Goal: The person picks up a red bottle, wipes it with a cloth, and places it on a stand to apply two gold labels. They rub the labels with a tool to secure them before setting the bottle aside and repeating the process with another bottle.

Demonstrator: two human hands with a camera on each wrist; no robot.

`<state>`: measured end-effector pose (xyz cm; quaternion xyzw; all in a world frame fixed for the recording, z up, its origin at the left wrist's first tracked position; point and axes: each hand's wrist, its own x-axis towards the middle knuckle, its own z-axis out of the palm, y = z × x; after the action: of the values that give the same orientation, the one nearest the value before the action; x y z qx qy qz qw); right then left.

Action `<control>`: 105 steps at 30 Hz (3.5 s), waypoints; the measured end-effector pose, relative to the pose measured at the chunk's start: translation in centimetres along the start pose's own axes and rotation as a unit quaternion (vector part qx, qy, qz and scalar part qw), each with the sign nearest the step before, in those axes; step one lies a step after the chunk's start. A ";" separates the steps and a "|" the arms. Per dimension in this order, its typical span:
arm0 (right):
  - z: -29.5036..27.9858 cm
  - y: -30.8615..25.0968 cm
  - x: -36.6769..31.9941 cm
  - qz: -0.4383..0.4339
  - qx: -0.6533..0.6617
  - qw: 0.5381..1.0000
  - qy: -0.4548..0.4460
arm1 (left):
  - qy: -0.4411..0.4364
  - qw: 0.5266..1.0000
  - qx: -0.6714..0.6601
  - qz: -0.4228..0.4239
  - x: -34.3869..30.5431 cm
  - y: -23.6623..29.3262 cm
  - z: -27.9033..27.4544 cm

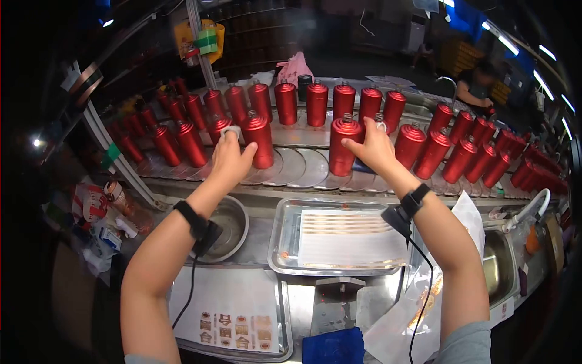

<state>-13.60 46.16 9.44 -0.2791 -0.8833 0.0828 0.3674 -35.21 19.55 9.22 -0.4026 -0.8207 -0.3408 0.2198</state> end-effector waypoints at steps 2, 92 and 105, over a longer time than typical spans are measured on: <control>1.3 -0.3 1.9 0.043 -0.007 0.999 -0.027 | 0.025 0.999 0.024 0.001 2.7 -1.0 2.2; -16.7 -8.1 -30.7 0.230 0.473 0.760 -0.381 | -0.318 0.774 -0.508 -0.204 -32.2 21.0 -9.0; -18.9 -6.2 -36.0 0.253 0.427 0.747 -0.442 | -0.300 0.670 -0.578 -0.357 -30.8 18.6 -5.1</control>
<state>17.53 19.96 3.47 -0.2389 -0.7165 0.6551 -0.0181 -1.91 8.29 0.21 -0.2060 -0.5622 -0.6606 -0.4529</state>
